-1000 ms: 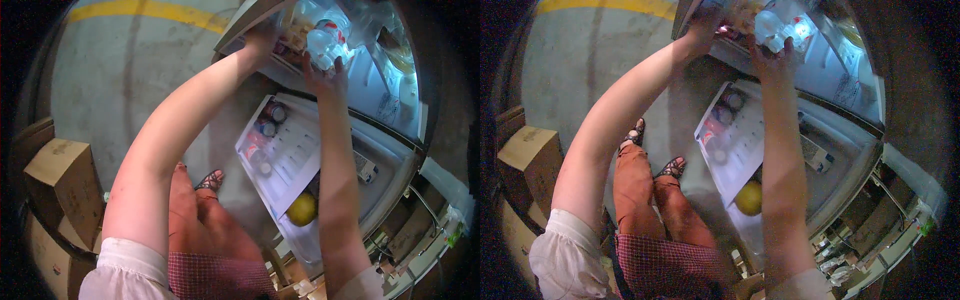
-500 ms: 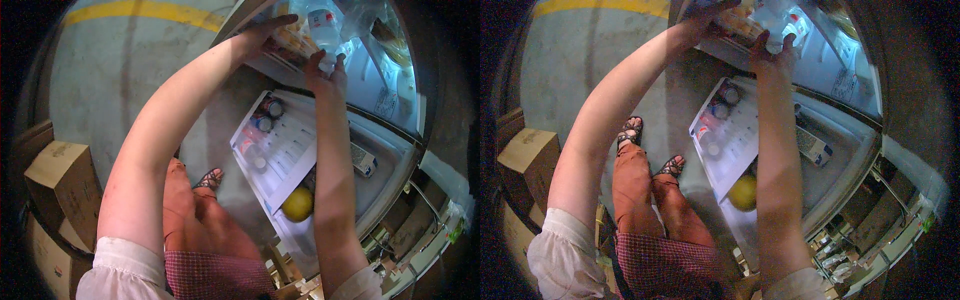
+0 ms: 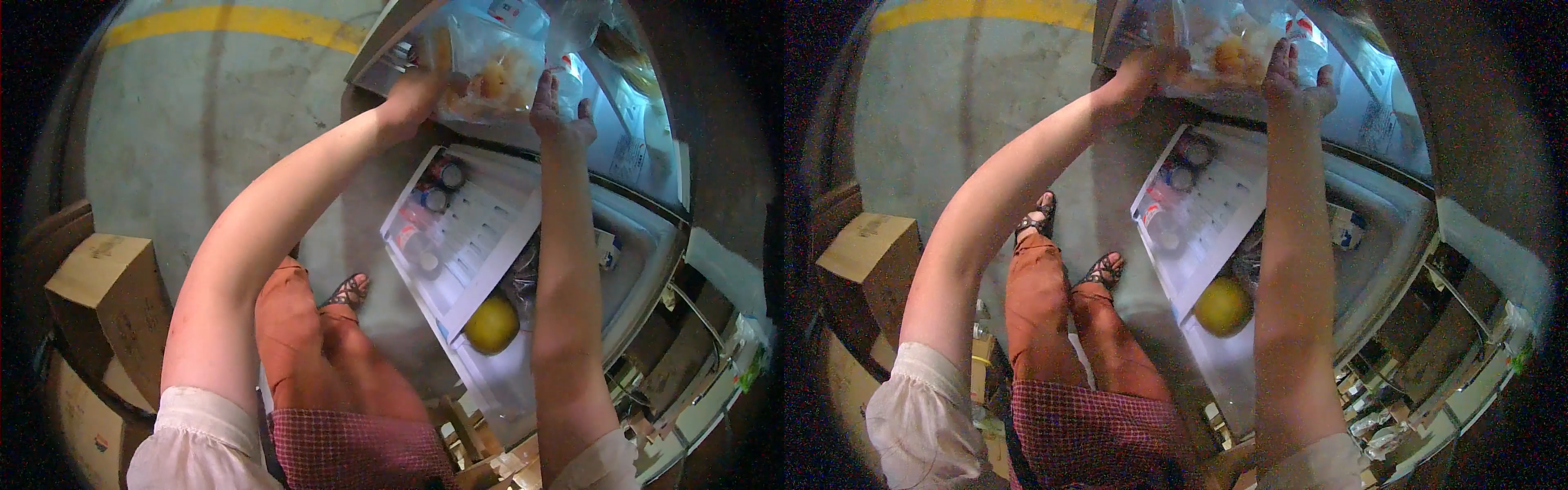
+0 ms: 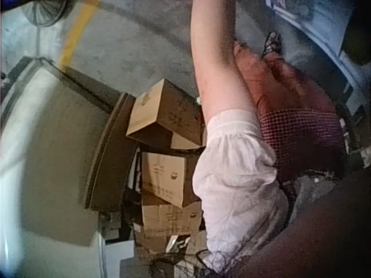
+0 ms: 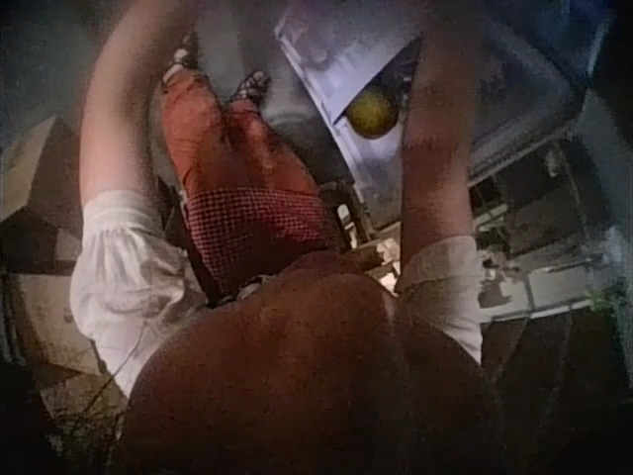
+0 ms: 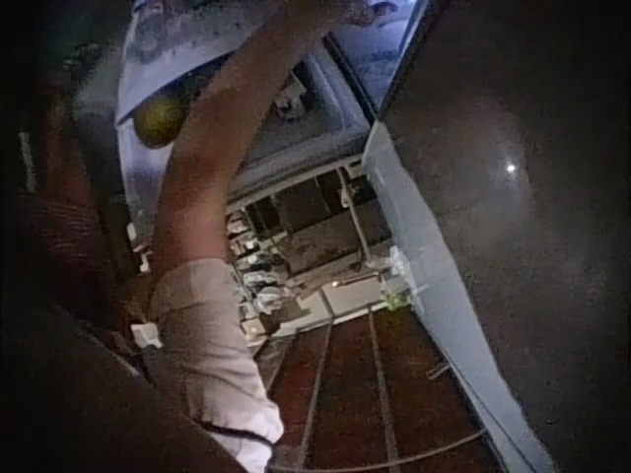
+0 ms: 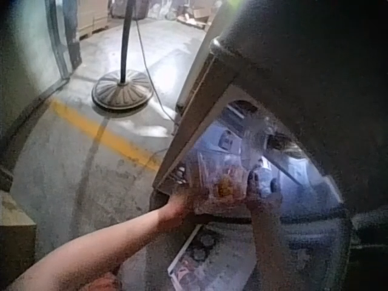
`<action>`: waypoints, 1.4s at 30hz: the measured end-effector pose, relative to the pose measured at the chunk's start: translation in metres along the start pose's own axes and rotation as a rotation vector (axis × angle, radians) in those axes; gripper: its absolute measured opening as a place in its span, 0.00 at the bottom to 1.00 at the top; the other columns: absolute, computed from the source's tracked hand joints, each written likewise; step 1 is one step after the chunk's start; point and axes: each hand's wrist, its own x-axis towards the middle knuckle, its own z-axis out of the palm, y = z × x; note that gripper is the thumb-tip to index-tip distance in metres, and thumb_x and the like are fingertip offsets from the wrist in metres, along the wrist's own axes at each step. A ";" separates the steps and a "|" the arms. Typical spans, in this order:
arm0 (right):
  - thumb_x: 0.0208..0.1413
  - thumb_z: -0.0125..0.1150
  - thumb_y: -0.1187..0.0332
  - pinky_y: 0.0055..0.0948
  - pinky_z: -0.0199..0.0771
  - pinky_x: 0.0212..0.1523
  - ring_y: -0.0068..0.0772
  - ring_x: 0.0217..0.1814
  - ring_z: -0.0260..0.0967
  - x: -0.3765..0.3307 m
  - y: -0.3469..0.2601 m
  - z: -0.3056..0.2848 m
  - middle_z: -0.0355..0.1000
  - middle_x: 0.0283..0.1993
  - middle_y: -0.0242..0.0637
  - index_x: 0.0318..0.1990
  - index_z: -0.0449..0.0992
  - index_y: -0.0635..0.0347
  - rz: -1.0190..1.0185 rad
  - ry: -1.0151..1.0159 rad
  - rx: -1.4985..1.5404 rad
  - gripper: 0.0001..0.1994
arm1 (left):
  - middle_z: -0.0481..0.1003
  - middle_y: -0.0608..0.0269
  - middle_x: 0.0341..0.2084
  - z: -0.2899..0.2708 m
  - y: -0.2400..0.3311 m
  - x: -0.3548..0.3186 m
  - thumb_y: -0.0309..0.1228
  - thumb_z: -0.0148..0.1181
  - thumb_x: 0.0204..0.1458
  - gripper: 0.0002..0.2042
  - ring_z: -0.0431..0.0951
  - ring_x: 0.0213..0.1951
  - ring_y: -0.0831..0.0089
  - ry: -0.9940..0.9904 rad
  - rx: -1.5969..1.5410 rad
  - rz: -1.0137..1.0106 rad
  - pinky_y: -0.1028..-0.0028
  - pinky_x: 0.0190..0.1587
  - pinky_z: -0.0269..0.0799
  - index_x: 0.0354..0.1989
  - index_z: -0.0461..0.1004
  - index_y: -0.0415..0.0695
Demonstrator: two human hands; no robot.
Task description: The person takes a plastic container of diced melon from a refrigerator, opens the lid, and uses a spoon to scoop the fruit into three small bowls. They then close the container and place it back inside the refrigerator.
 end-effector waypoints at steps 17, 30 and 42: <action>0.64 0.49 0.53 0.35 0.73 0.31 0.37 0.33 0.68 0.043 -0.020 -0.037 0.69 0.34 0.39 0.44 0.64 0.65 -0.040 0.226 -0.558 0.19 | 0.77 0.59 0.25 -0.036 -0.006 -0.046 0.37 0.62 0.41 0.18 0.76 0.29 0.70 0.209 0.296 -0.098 0.70 0.34 0.71 0.36 0.75 0.36; 0.67 0.43 0.60 0.22 0.64 0.17 0.30 0.20 0.64 0.080 -0.015 -0.055 0.67 0.25 0.37 0.34 0.66 0.63 0.197 0.240 -0.808 0.15 | 0.74 0.61 0.31 -0.066 0.004 -0.149 0.28 0.61 0.32 0.23 0.74 0.29 0.74 0.283 -0.164 -0.078 0.75 0.34 0.71 0.42 0.68 0.36; 0.66 0.39 0.64 0.44 0.79 0.42 0.47 0.40 0.75 0.028 0.015 -0.075 0.75 0.40 0.51 0.48 0.68 0.69 0.028 0.239 -0.700 0.16 | 0.71 0.67 0.34 -0.085 0.082 -0.269 0.28 0.49 0.29 0.31 0.69 0.32 0.78 0.265 -0.237 -0.133 0.80 0.34 0.65 0.50 0.67 0.34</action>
